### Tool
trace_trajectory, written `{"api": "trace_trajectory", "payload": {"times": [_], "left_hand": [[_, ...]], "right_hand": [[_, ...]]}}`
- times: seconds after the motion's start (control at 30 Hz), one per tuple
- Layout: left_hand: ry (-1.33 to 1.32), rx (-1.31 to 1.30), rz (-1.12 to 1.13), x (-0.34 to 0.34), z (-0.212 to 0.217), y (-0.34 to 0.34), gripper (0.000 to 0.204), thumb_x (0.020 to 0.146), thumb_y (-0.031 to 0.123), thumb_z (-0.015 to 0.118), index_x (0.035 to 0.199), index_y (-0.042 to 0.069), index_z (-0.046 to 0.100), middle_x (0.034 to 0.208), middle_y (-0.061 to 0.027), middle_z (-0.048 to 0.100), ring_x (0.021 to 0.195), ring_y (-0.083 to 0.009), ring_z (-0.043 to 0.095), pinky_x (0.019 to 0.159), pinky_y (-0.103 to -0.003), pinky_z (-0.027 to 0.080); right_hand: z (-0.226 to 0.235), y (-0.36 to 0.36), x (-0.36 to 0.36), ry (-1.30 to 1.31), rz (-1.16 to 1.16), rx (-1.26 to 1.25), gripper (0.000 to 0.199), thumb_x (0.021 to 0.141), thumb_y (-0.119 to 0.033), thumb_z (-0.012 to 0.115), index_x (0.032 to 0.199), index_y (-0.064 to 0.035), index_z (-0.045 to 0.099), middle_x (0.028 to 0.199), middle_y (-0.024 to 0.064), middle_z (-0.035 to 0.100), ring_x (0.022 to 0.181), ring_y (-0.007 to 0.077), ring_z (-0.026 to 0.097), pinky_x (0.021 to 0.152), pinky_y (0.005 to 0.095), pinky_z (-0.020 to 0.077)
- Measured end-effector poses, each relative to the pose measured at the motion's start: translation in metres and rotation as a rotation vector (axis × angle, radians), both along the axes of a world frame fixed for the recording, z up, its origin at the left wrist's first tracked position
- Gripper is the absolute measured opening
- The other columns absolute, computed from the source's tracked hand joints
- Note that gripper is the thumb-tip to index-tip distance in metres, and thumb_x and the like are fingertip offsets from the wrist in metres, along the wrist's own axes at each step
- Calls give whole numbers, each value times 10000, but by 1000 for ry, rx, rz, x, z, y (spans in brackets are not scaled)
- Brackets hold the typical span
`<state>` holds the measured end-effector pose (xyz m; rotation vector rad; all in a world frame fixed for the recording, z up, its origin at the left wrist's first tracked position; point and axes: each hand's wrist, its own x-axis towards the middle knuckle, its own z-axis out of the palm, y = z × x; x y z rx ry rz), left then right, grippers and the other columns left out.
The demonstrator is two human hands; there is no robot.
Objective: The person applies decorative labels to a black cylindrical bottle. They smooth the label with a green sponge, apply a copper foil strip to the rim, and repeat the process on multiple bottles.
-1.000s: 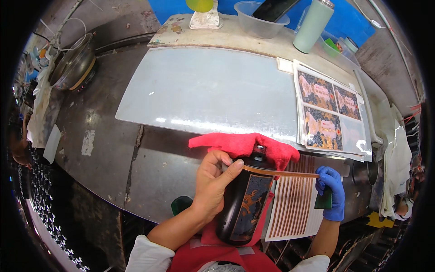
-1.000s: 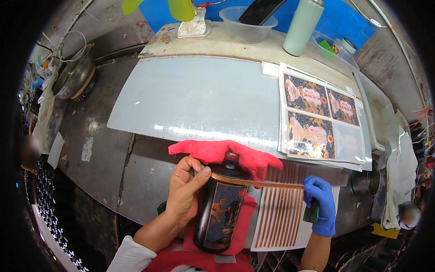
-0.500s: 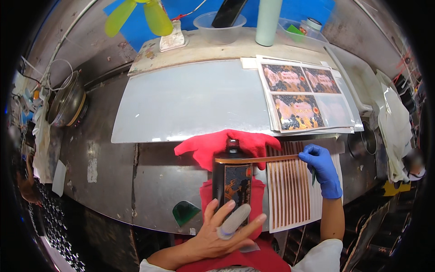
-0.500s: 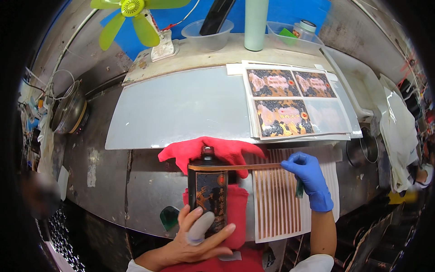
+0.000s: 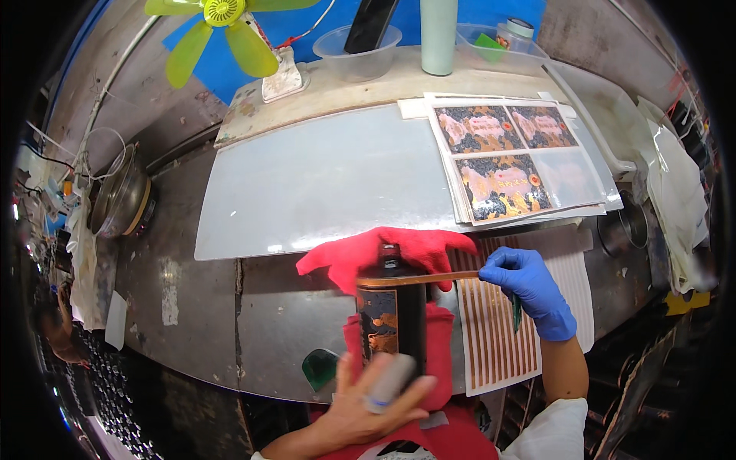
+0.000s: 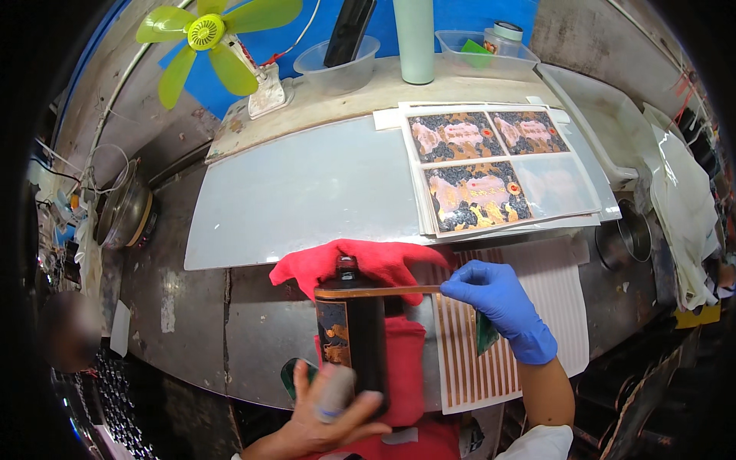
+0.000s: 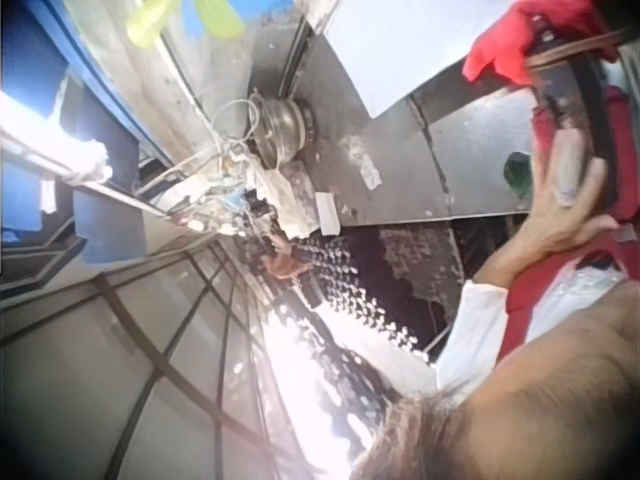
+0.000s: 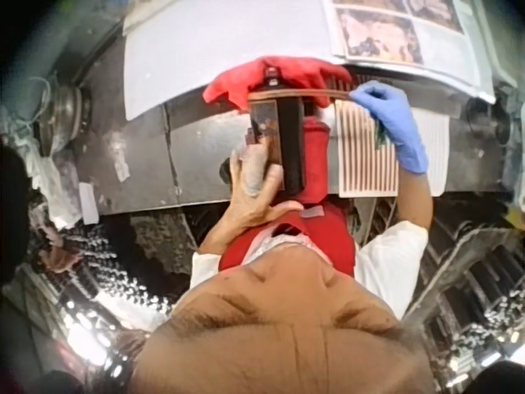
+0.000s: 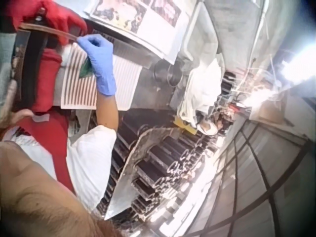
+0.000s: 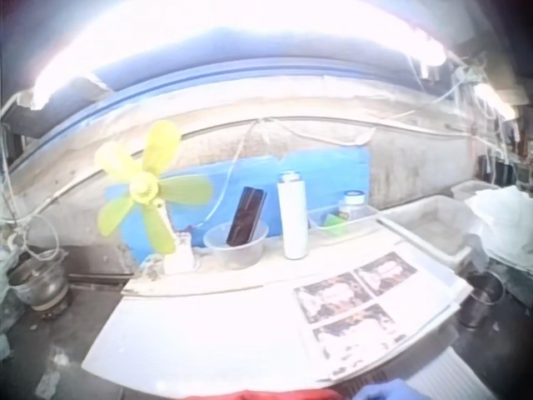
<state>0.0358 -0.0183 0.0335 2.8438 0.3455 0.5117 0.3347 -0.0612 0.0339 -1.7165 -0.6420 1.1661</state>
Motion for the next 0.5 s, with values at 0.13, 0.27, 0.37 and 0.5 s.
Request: {"api": "trace_trajectory", "payload": {"times": [0.13,0.27,0.37,0.5], "left_hand": [[143,-29,56,7,-7,0,478,811,193,537,1286,223,505,1273,-74,496,1190,-356,428,990,-594,246],[-270,-451,17,-21,-61,15,832,667,285,753,1299,-64,339,1235,-390,392,1175,-546,364,935,-544,372],[-152,-864,177,-34,-79,19,968,628,409,787,1280,-116,301,1217,-391,405,1149,-539,400,961,-553,326],[-194,-322,214,-20,-22,15,963,557,582,770,1213,-50,458,1157,-329,485,1147,-462,427,971,-579,286]], "right_hand": [[2,4,-3,-3,10,-27,183,761,-170,714,826,-6,664,730,9,614,679,60,527,629,214,427],[18,25,-32,63,59,22,191,772,-176,709,819,3,664,725,12,617,672,58,538,611,205,438],[21,41,-50,92,132,76,206,779,-189,712,809,10,665,708,12,615,656,42,533,596,196,438],[19,44,-48,83,125,37,125,778,-108,698,799,8,655,706,20,610,657,58,555,613,192,429]]}}
